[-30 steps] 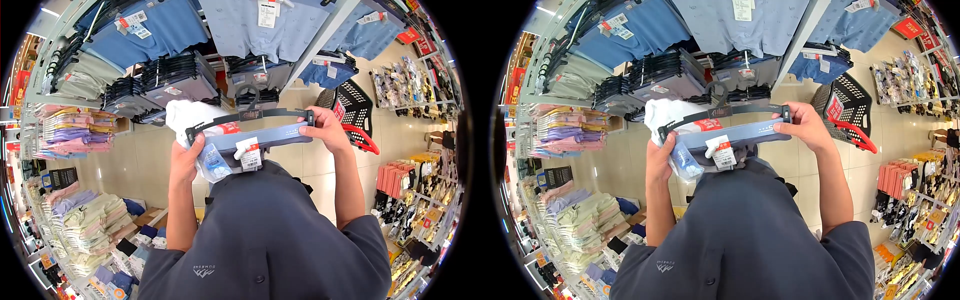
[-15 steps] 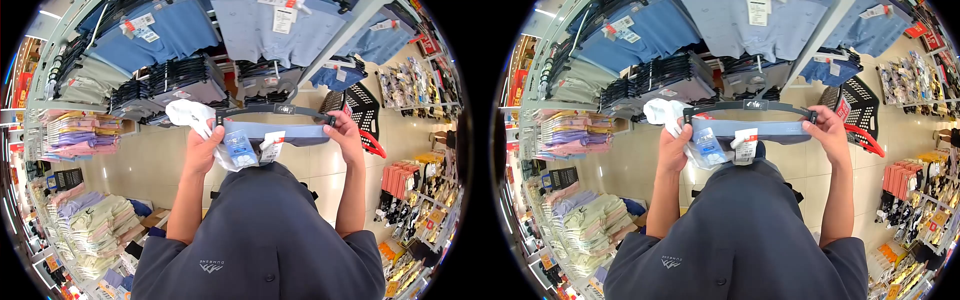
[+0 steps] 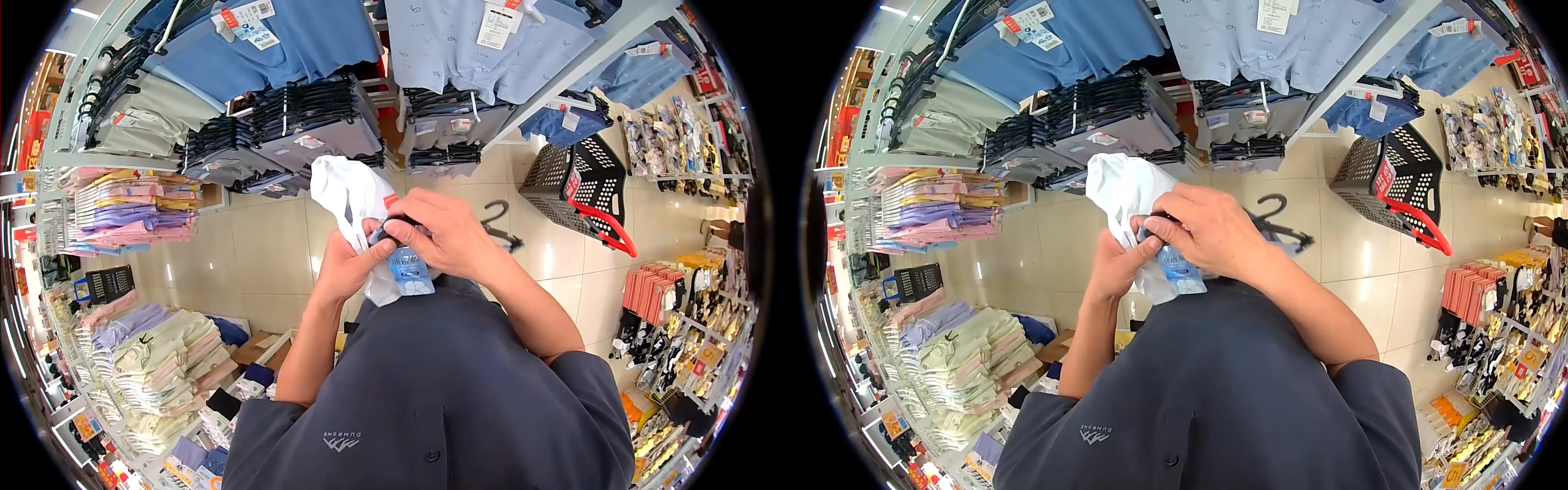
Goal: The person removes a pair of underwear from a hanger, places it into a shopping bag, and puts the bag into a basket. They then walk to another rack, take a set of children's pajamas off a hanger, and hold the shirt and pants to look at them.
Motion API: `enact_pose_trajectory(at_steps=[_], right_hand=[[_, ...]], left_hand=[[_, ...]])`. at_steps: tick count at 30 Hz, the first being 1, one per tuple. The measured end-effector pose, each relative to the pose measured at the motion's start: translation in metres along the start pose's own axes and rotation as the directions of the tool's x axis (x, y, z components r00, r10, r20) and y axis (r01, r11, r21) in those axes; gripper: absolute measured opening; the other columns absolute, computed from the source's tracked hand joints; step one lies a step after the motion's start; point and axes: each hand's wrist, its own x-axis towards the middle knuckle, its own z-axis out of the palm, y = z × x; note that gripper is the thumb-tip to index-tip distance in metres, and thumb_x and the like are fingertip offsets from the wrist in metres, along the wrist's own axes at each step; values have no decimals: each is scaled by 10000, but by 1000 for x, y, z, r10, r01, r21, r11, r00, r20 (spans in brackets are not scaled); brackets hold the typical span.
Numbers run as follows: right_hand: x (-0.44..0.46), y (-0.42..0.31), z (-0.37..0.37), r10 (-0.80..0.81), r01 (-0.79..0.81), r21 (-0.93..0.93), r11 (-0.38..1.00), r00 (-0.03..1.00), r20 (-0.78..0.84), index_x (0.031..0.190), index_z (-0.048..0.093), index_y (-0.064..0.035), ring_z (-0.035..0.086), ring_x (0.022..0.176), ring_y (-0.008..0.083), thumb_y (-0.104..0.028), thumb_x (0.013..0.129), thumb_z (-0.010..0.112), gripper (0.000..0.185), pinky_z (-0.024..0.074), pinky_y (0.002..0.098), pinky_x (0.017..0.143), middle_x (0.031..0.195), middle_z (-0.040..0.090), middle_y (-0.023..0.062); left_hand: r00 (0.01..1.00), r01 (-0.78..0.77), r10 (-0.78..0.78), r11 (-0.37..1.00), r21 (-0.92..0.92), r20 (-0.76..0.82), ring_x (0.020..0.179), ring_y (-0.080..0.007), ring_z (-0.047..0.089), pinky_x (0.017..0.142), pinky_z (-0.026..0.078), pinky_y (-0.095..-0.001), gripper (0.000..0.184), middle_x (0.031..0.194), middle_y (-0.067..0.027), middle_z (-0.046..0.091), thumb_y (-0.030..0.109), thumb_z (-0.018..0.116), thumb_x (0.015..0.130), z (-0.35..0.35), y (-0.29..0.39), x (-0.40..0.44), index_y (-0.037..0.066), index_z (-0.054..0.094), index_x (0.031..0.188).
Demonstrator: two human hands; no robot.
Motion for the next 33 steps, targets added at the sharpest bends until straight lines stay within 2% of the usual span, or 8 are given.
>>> enact_pose_trajectory(at_steps=[11, 14, 16, 17, 21, 24, 31, 33], right_hand=[[18, -23, 7, -200, 164, -205, 965, 966, -166, 848, 646, -70, 586, 633, 232, -117, 805, 673, 70, 442, 338, 511, 728, 571, 46], [28, -51, 38, -441, 435, -133, 890, 897, -16, 761, 592, -80, 596, 665, 211, -160, 789, 669, 115, 472, 346, 535, 724, 555, 36], [32, -66, 57, -483, 483, -109, 869, 875, 32, 744, 576, -79, 599, 674, 208, -181, 792, 665, 144, 483, 349, 550, 722, 548, 37], [33, -71, 66, -483, 491, -52, 869, 867, 123, 743, 586, -71, 601, 674, 221, -193, 808, 652, 154, 489, 354, 570, 718, 545, 47], [38, -82, 100, -521, 517, 114, 848, 775, 359, 729, 609, -54, 617, 694, 248, -229, 845, 613, 210, 505, 363, 608, 732, 563, 67], [35, -86, 121, -459, 412, 206, 888, 756, 466, 714, 613, -50, 624, 706, 253, -240, 854, 591, 237, 508, 366, 612, 741, 572, 74], [39, -84, 114, -467, 463, 120, 878, 772, 432, 759, 629, -61, 624, 773, 256, -267, 846, 593, 226, 499, 398, 675, 789, 583, 67], [39, -86, 88, -455, 480, -125, 868, 872, 183, 796, 626, -75, 596, 873, 249, -248, 814, 631, 175, 484, 405, 734, 853, 579, 65]], left_hand=[[999, 46, -46, 998, -45, 4, 944, -86, 557, 814, 461, -268, 239, 1052, -19, 621, 101, 686, 880, -2, -22, -5, 28, 610, 1094], [995, -103, 103, 995, 10, -8, 1013, -109, 579, 879, 463, -290, 335, 1140, -32, 616, 132, 682, 883, 1, -31, 1, 27, 582, 1186], [906, 421, -424, 897, -135, 4, 1178, -141, 481, 976, 382, -334, 527, 1130, -17, 590, 251, 726, 835, 30, 15, 7, 41, 543, 1282], [993, 7, -40, 963, 268, 115, 1270, -182, 406, 1054, 276, -358, 646, 1152, -49, 569, 342, 753, 784, 33, 8, 11, 53, 530, 1316], [946, 41, -150, 934, 354, 287, 1327, -304, 343, 1101, 181, -386, 867, 1290, -143, 471, 324, 782, 723, 30, -12, 25, 111, 366, 1454], [941, -73, -56, 929, 362, 333, 1105, -186, 537, 958, 394, -338, 673, 1142, -101, 617, 319, 786, 764, 37, -10, 31, 79, 517, 1333], [954, 15, -150, 887, 461, 258, 814, -164, 617, 743, 484, -320, 383, 816, -55, 672, 405, 730, 820, 33, -43, 39, 53, 695, 968], [929, 133, -289, 844, 519, 232, 871, -154, 594, 773, 473, -323, 379, 941, -67, 654, 360, 723, 839, 25, -54, 41, 43, 661, 1038]])
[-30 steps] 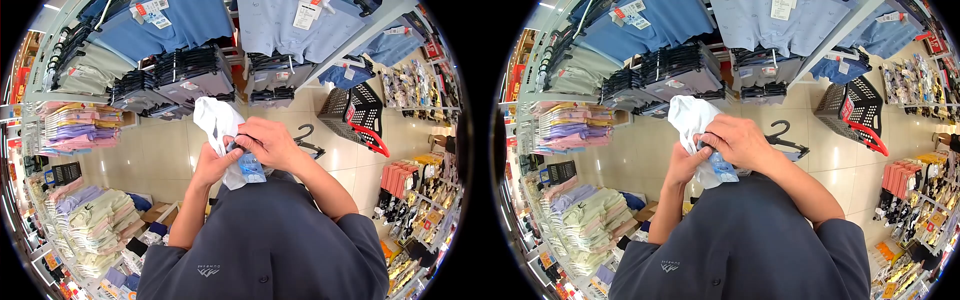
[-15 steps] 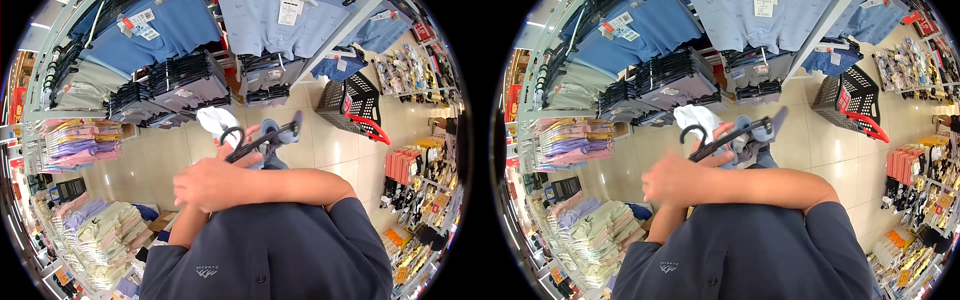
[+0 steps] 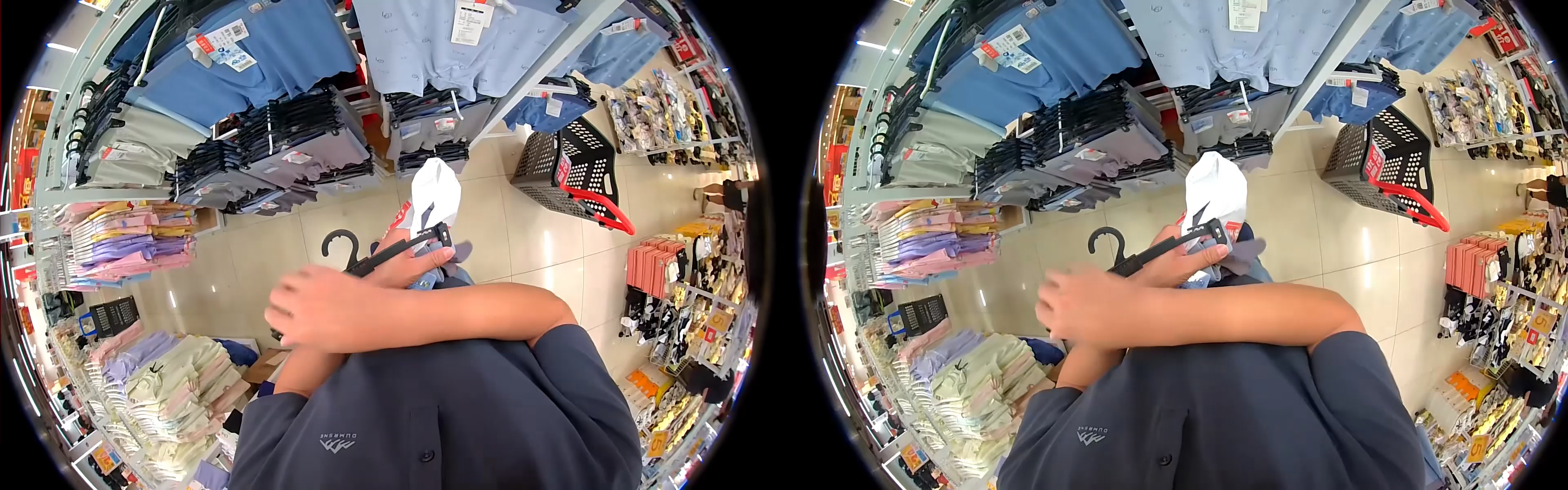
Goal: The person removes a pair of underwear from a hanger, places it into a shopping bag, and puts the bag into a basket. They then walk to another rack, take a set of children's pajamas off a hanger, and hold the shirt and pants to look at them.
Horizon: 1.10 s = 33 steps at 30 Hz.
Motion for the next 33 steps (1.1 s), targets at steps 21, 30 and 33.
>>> enact_pose_trajectory(at_steps=[21, 30, 33], right_hand=[[-161, 103, -96, 754, -494, 641, 587, 622, -211, 877, 658, 9, 558, 696, 79, -44, 814, 716, 100, 448, 246, 628, 806, 641, 19], [-263, 175, -124, 848, -761, 417, 498, 325, -419, 875, 629, 6, 593, 671, 117, -28, 787, 702, 119, 468, 261, 616, 699, 612, 43], [-289, 195, -120, 841, -873, 217, 437, 311, -442, 870, 624, -3, 595, 655, 158, -45, 783, 706, 127, 468, 286, 614, 708, 612, 82]], left_hand=[[993, -113, 118, 977, -179, 17, 646, -50, 517, 573, 417, -226, 204, 715, 46, 586, 186, 768, 805, 0, 49, 9, 76, 598, 783], [975, -36, -52, 922, -386, -216, 631, -39, 466, 560, 359, -208, 199, 710, 45, 554, 187, 759, 824, -14, 14, -14, 67, 601, 804], [951, -78, -57, 907, -415, -303, 601, -48, 474, 537, 359, -212, 204, 689, 36, 555, 200, 758, 829, -17, 7, -23, 52, 617, 828]])
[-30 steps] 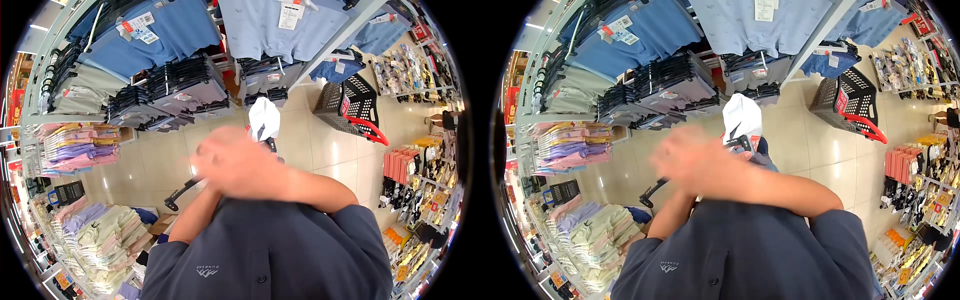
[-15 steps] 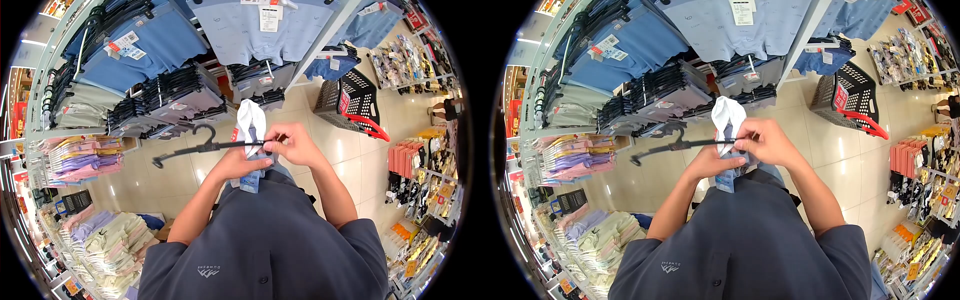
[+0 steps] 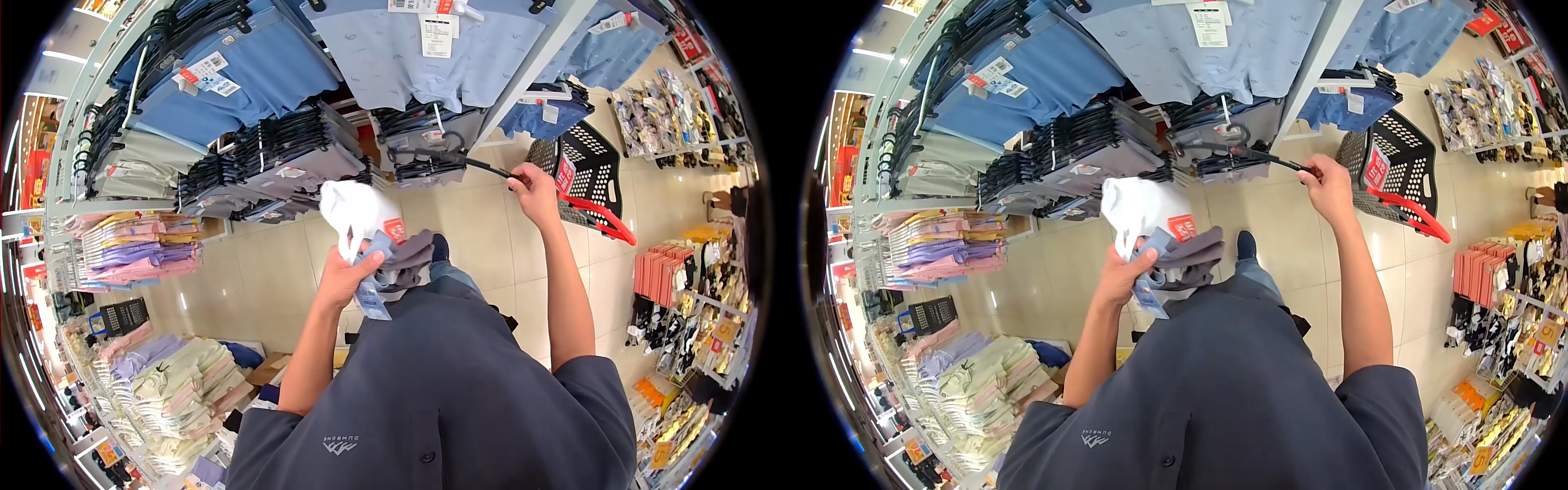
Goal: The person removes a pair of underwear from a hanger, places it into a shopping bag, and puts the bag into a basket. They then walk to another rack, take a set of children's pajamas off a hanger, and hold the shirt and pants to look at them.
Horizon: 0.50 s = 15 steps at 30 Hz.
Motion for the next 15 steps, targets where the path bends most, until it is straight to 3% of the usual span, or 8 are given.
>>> enact_pose_trajectory(at_steps=[2, 5, 8, 10, 15], right_hand=[[9, 11, 5, -54, 53, -60, 997, 998, -19, 871, 620, -8, 597, 652, 225, -66, 780, 706, 138, 470, 323, 617, 728, 611, 124], [30, 21, 18, -115, 113, -41, 993, 992, -48, 866, 616, -4, 603, 669, 265, -75, 776, 703, 144, 476, 352, 629, 761, 620, 140], [54, 28, 28, -137, 135, -60, 989, 990, -45, 876, 619, -5, 612, 680, 276, -91, 778, 704, 155, 478, 360, 637, 773, 623, 149], [66, 33, 32, -147, 144, -75, 987, 988, -36, 892, 630, -11, 617, 686, 272, -101, 781, 703, 161, 483, 357, 645, 776, 632, 149], [84, 52, 38, -101, 106, -81, 991, 993, 62, 953, 648, -22, 652, 769, 272, -164, 806, 704, 211, 504, 364, 683, 825, 663, 131]], left_hand=[[985, -45, 34, 997, -65, -172, 587, -53, 480, 521, 367, -213, 200, 678, 28, 553, 199, 749, 836, -1, 1, -3, 48, 619, 831], [966, -79, 45, 989, -127, -254, 596, -63, 507, 533, 406, -211, 197, 707, 18, 560, 198, 742, 842, -7, 4, -12, 64, 597, 847], [943, -135, 78, 978, -158, -323, 622, -71, 522, 555, 427, -206, 184, 753, 16, 567, 188, 721, 861, -11, 7, -24, 75, 578, 886], [886, -257, 136, 939, -226, -444, 576, -65, 508, 521, 414, -210, 188, 716, 11, 572, 195, 730, 858, -7, 11, -31, 79, 584, 835], [847, -337, 161, 900, -277, -507, 599, -63, 500, 552, 412, -201, 174, 731, 29, 551, 200, 702, 882, -4, 6, -43, 86, 571, 869]])
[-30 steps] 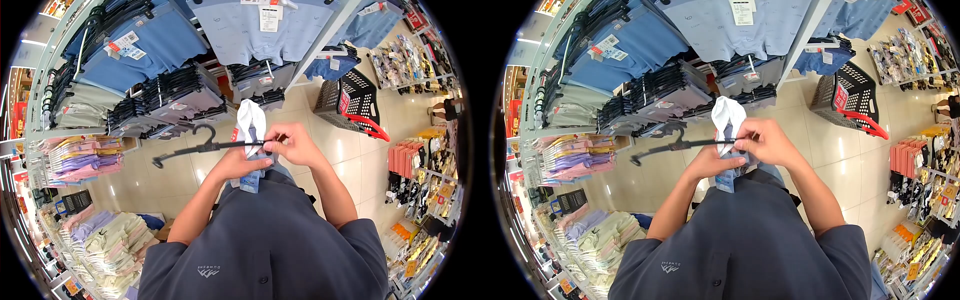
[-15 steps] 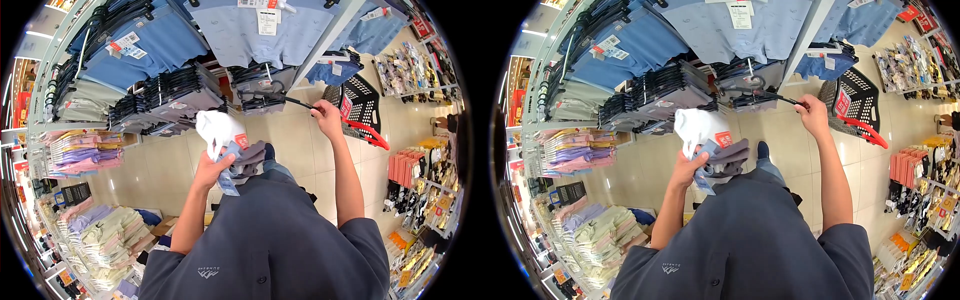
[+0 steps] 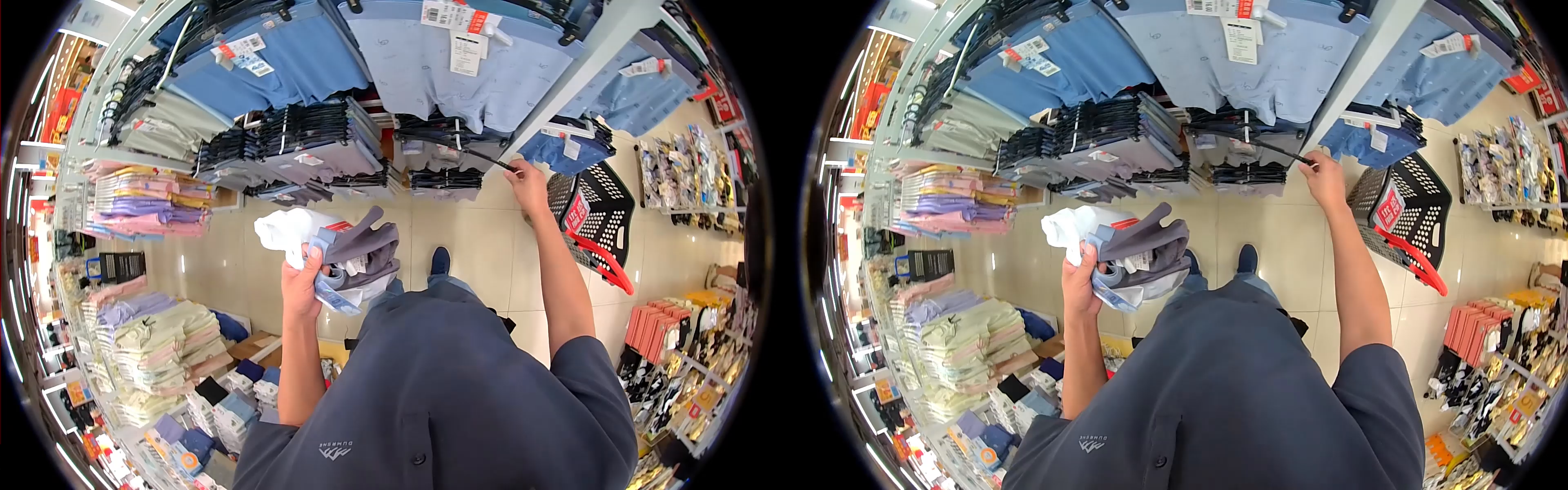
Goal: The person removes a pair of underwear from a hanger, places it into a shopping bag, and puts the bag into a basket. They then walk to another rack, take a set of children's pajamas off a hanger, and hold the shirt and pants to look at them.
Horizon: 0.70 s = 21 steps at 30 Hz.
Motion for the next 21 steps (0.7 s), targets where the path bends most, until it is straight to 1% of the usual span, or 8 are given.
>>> enact_pose_trajectory(at_steps=[3, 5, 8, 11, 15, 19, 20, 21], right_hand=[[-6, -20, -6, -29, 7, -173, 985, 992, -124, 1064, 624, -41, 656, 851, 291, -233, 812, 708, 328, 509, 379, 723, 951, 668, 143], [-14, -39, -6, -37, 27, -150, 988, 997, -65, 1150, 586, -62, 650, 875, 265, -281, 818, 707, 415, 506, 381, 753, 1065, 645, 134], [-56, -112, 6, -208, 97, 325, 941, 923, 325, 1194, 570, -72, 622, 929, 200, -294, 842, 692, 434, 487, 357, 831, 1083, 628, 84], [-95, -192, 13, -487, 106, 588, 802, 687, 539, 1301, 496, -69, 558, 1083, 190, -287, 875, 672, 509, 435, 338, 949, 1173, 598, 65], [-112, -215, 41, -484, 4, 681, 732, 706, 516, 1124, 590, -24, 588, 949, 173, -236, 838, 715, 377, 469, 302, 838, 1014, 607, 60], [-110, -218, 44, -462, -43, 666, 745, 688, 560, 1034, 612, 6, 573, 873, 116, -163, 844, 711, 273, 466, 268, 784, 956, 596, 49], [-111, -221, 41, -402, -244, 680, 691, 652, 643, 1056, 609, -1, 561, 858, 87, -138, 874, 674, 236, 460, 244, 780, 954, 608, 23], [-111, -225, 40, -406, -238, 676, 698, 645, 647, 1056, 609, -1, 561, 858, 87, -138, 874, 674, 236, 460, 244, 780, 954, 608, 23]], left_hand=[[1000, 12, -12, 1000, -29, -11, 598, -63, 494, 550, 411, -207, 159, 752, 30, 557, 187, 692, 889, 9, 0, -9, 82, 573, 885], [998, 20, -22, 999, -34, -52, 606, -57, 510, 548, 425, -205, 142, 765, 31, 560, 174, 682, 895, 17, -1, -13, 84, 573, 894], [994, 106, -106, 994, 3, 19, 617, -47, 537, 544, 445, -194, 144, 768, 37, 563, 186, 686, 894, 26, -7, -14, 84, 588, 918], [986, 130, -128, 991, -17, 107, 610, -44, 538, 540, 440, -190, 166, 743, 37, 570, 217, 699, 887, 42, -12, -9, 82, 608, 918], [970, 109, -105, 994, -4, 219, 608, -45, 530, 542, 425, -201, 187, 714, 22, 584, 234, 695, 892, 53, -5, -6, 70, 610, 864], [960, 122, -111, 992, -27, 256, 602, -44, 502, 543, 411, -205, 219, 700, 26, 566, 218, 667, 912, 44, 6, -6, 28, 641, 1018], [961, 122, -105, 991, -51, 256, 606, -43, 494, 540, 403, -204, 264, 698, 24, 560, 218, 655, 920, 40, 8, -7, 12, 643, 1084], [963, 116, -97, 991, -63, 253, 606, -43, 494, 540, 403, -204, 264, 698, 24, 560, 218, 655, 920, 34, 10, -7, 12, 643, 1084]])
